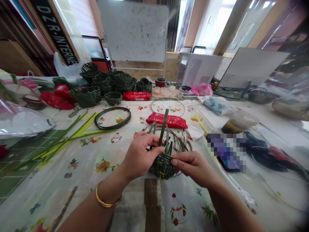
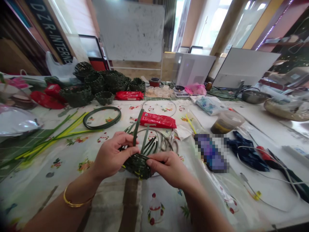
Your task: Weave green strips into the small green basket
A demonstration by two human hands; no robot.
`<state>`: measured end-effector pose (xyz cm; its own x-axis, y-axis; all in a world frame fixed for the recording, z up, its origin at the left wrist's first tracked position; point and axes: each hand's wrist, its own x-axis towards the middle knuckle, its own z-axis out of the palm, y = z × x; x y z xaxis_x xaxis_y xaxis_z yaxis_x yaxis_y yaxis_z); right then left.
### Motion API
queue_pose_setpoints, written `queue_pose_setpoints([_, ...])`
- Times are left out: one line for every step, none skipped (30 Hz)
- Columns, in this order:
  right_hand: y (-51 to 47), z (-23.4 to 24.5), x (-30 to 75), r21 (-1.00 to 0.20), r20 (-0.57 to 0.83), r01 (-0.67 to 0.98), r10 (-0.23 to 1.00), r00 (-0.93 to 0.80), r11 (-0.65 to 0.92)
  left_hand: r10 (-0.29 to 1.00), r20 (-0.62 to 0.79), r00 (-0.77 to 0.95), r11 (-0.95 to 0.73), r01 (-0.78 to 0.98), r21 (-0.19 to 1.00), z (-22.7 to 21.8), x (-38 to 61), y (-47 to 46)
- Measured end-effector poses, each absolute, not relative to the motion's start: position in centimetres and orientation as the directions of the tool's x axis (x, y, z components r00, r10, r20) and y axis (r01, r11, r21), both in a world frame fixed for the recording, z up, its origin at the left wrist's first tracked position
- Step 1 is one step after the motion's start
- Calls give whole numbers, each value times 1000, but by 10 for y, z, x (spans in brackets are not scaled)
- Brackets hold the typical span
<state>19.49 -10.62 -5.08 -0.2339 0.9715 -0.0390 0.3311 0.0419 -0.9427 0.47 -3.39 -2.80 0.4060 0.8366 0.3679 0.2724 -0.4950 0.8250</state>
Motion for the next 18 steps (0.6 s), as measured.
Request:
queue_pose_setpoints([-107,-50,194,-954,-20,295,976,-219,46,841,362,401,-488,276,828,-28,5,-34])
queue_pose_setpoints([-107,-50,192,-965,-2,259,982,-191,48,849,339,406,-465,269,843,-28,5,-34])
queue_pose_setpoints([-107,-51,190,-973,6,226,987,-158,42,854,307,420,-437,259,861,-28,5,-33])
queue_pose_setpoints([-106,-52,187,-980,-1,196,992,-126,24,853,280,440,-416,251,874,-29,5,-32])
queue_pose_setpoints([-105,-54,184,-985,-18,170,995,-99,-1,845,263,466,-409,247,878,-29,4,-31])
queue_pose_setpoints([-104,-56,182,-988,-38,153,997,-74,-27,833,259,490,-417,248,874,-30,4,-29])
queue_pose_setpoints([-102,-58,180,-988,-56,146,997,-48,-48,818,269,509,-440,252,862,-30,3,-28])
queue_pose_setpoints([-101,-60,179,-987,-64,147,998,-23,-60,799,290,526,-474,256,842,-31,2,-26])
queue_pose_setpoints([-99,-61,179,-986,-64,152,998,0,-63,774,319,546,-519,259,815,-31,0,-24])
queue_pose_setpoints([-97,-63,179,-985,-61,160,998,16,-63,742,350,572,-567,258,782,-31,-2,-22])
queue_pose_setpoints([-96,-64,179,-984,-55,168,998,27,-59,699,382,604,-622,252,741,-32,-3,-20])
queue_pose_setpoints([-94,-64,180,-983,-49,176,998,32,-54,642,409,648,-684,244,688,-33,-5,-17])
queue_pose_setpoints([-93,-65,180,-982,-44,182,998,37,-50,578,422,698,-743,238,625,-34,-7,-15])
queue_pose_setpoints([-92,-65,181,-981,-42,186,998,44,-49,518,423,743,-794,235,560,-35,-8,-12])
queue_pose_setpoints([-91,-66,182,-981,-41,190,998,50,-50,472,414,778,-832,238,501,-37,-8,-10])
queue_pose_setpoints([-91,-66,183,-980,-43,192,997,56,-53,442,403,801,-857,245,453,-38,-8,-8])
queue_pose_setpoints([-90,-66,185,-979,-46,195,997,59,-57,428,397,812,-871,255,419,-40,-8,-7])
queue_pose_setpoints([-89,-66,187,-978,-52,199,997,51,-62,423,399,813,-878,261,401,-41,-7,-6])
